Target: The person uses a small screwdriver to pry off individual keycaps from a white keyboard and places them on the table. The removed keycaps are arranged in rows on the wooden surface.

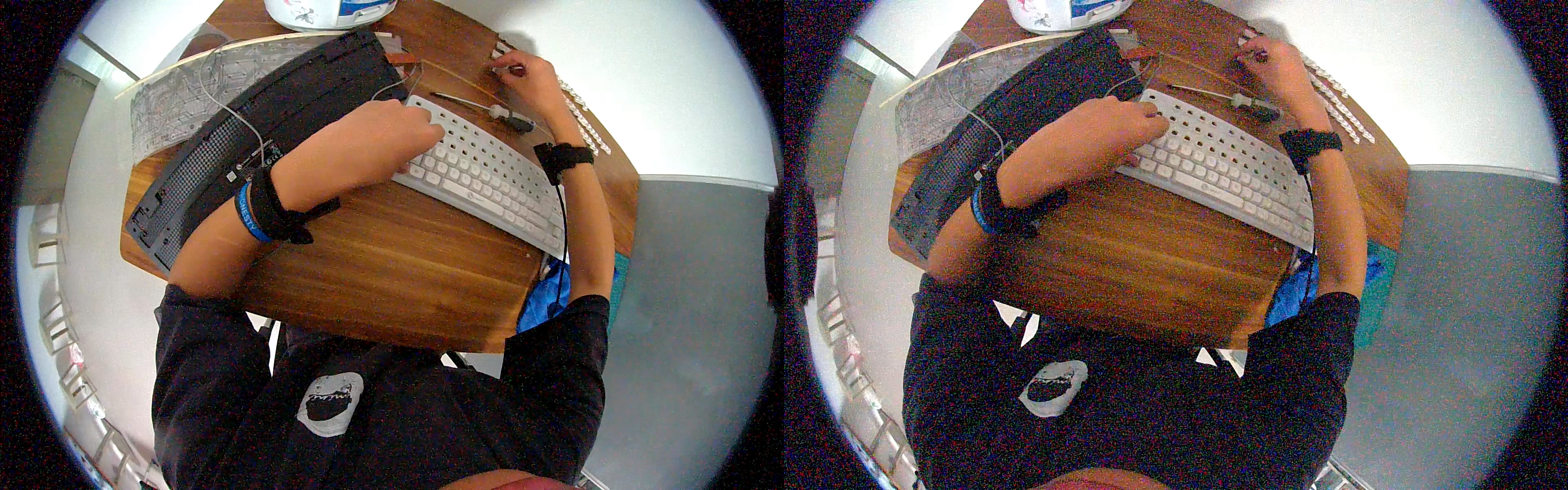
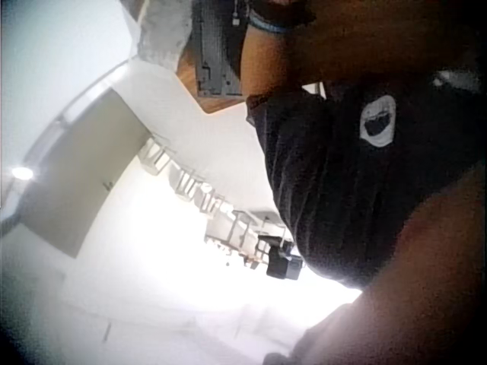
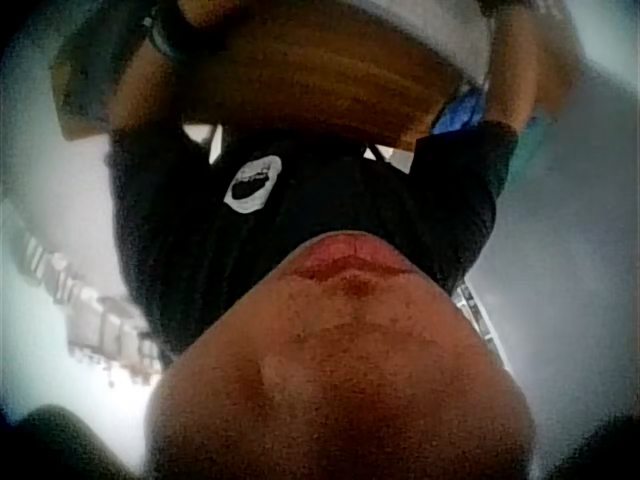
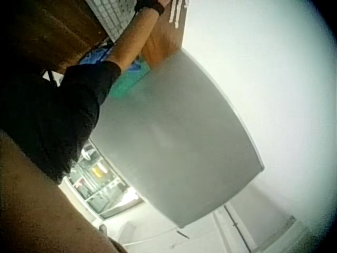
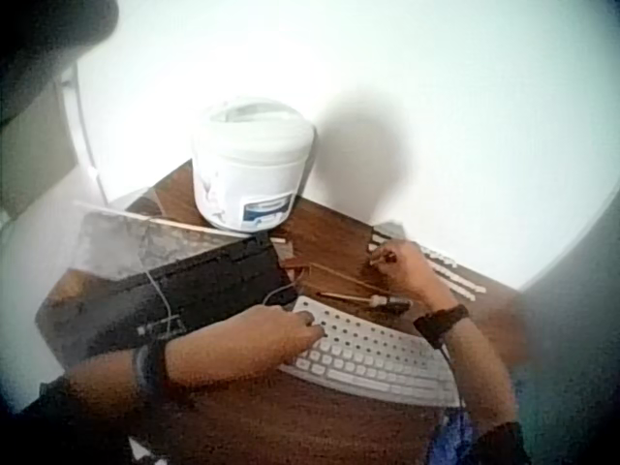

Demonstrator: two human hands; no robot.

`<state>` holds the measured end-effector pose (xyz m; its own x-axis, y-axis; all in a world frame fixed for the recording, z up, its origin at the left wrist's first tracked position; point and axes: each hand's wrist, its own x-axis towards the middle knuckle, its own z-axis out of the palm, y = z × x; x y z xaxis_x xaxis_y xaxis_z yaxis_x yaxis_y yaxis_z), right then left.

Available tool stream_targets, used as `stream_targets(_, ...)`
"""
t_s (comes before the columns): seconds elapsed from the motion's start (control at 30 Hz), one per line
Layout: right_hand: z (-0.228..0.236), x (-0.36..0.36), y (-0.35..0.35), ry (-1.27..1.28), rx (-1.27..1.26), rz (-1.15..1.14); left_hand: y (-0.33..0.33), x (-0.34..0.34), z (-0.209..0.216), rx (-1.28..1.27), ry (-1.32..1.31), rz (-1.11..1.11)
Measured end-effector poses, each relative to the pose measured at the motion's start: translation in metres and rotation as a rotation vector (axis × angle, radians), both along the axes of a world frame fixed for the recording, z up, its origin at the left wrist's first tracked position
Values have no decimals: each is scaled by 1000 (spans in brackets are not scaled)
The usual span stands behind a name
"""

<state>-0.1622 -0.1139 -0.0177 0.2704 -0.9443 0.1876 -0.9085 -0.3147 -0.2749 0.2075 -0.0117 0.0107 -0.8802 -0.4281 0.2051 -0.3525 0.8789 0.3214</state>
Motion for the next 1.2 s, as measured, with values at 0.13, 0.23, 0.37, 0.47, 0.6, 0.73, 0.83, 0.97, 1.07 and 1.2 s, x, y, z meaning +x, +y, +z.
stream_targets(0.13,8,16,11,4,-8,-79,1,0,-2,-5,-20,14)
stream_targets(0.23,5,9,10,13,-62,-64,2,-1,-1,-3,-11,21)
stream_targets(0.37,3,-1,7,-74,-4,-34,3,-1,0,-13,-18,24)
stream_targets(0.47,4,0,11,-81,38,-72,3,-2,-2,-4,-19,28)
stream_targets(0.6,2,1,11,-106,-6,-17,2,-1,0,10,-2,16)
stream_targets(0.73,7,10,8,-22,-14,-23,3,1,-1,-13,14,12)
stream_targets(0.83,2,9,4,-69,-18,-25,2,-1,1,-5,-5,11)
stream_targets(0.97,5,10,9,-41,-64,-3,1,1,6,4,-13,-5)
stream_targets(1.07,19,15,24,-43,-53,30,0,-1,2,10,-72,5)
stream_targets(1.2,67,38,77,45,297,26,2,-1,2,32,-82,44)
